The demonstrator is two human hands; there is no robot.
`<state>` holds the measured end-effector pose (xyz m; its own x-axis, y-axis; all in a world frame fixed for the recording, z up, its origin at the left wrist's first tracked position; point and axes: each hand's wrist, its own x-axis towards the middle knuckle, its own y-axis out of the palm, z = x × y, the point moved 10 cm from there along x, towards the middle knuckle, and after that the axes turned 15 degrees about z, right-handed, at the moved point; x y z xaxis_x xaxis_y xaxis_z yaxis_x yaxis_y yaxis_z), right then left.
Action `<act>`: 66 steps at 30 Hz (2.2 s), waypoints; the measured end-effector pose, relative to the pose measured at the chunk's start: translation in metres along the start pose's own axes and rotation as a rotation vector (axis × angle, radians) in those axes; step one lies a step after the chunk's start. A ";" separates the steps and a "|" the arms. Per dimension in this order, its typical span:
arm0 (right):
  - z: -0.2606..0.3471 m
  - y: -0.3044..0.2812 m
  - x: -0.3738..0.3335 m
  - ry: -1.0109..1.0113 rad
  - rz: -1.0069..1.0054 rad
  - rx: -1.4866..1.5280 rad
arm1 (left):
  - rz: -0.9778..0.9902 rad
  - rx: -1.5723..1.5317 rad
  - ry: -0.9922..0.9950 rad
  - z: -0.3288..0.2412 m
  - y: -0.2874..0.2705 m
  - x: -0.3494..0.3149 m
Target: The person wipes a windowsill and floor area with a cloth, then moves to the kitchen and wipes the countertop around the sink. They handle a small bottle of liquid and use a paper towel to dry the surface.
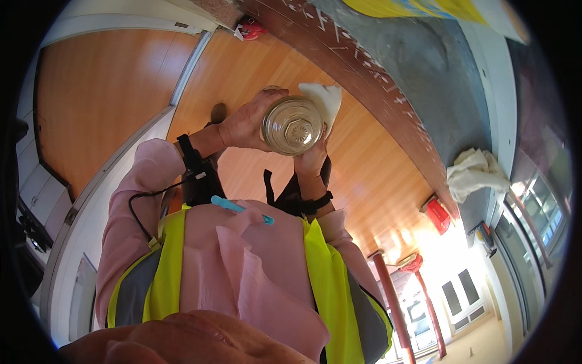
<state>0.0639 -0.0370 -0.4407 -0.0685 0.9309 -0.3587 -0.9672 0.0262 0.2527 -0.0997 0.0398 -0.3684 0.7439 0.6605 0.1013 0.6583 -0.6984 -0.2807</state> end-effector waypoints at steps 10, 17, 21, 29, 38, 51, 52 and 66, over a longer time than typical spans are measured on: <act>-0.168 -0.028 0.103 0.299 0.100 0.479 | 0.057 0.084 0.020 0.188 0.022 -0.002; -0.244 -0.047 0.161 0.257 0.136 0.549 | 0.138 0.150 -0.008 0.277 0.020 0.012; -0.271 -0.050 0.184 0.265 0.129 0.563 | 0.166 0.183 -0.039 0.309 0.013 0.014; -0.296 -0.035 0.217 0.307 0.098 0.582 | 0.157 0.255 -0.058 0.355 -0.006 0.010; -0.297 -0.025 0.235 0.265 0.172 0.582 | 0.187 0.209 -0.175 0.378 -0.021 0.002; -0.278 -0.030 0.211 0.371 0.030 0.414 | -0.333 0.190 -0.355 0.384 -0.040 -0.062; -0.271 -0.041 0.204 0.376 0.027 0.359 | -0.432 0.152 -0.392 0.397 -0.042 -0.073; -0.299 -0.094 0.058 0.704 0.052 -0.028 | 0.413 0.175 -0.939 0.486 0.416 -0.241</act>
<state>0.0782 -0.0948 -0.7539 -0.2473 0.4736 -0.8453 -0.9637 -0.0299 0.2652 -0.0609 -0.2763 -0.9735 0.4693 0.3802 -0.7970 0.2916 -0.9187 -0.2665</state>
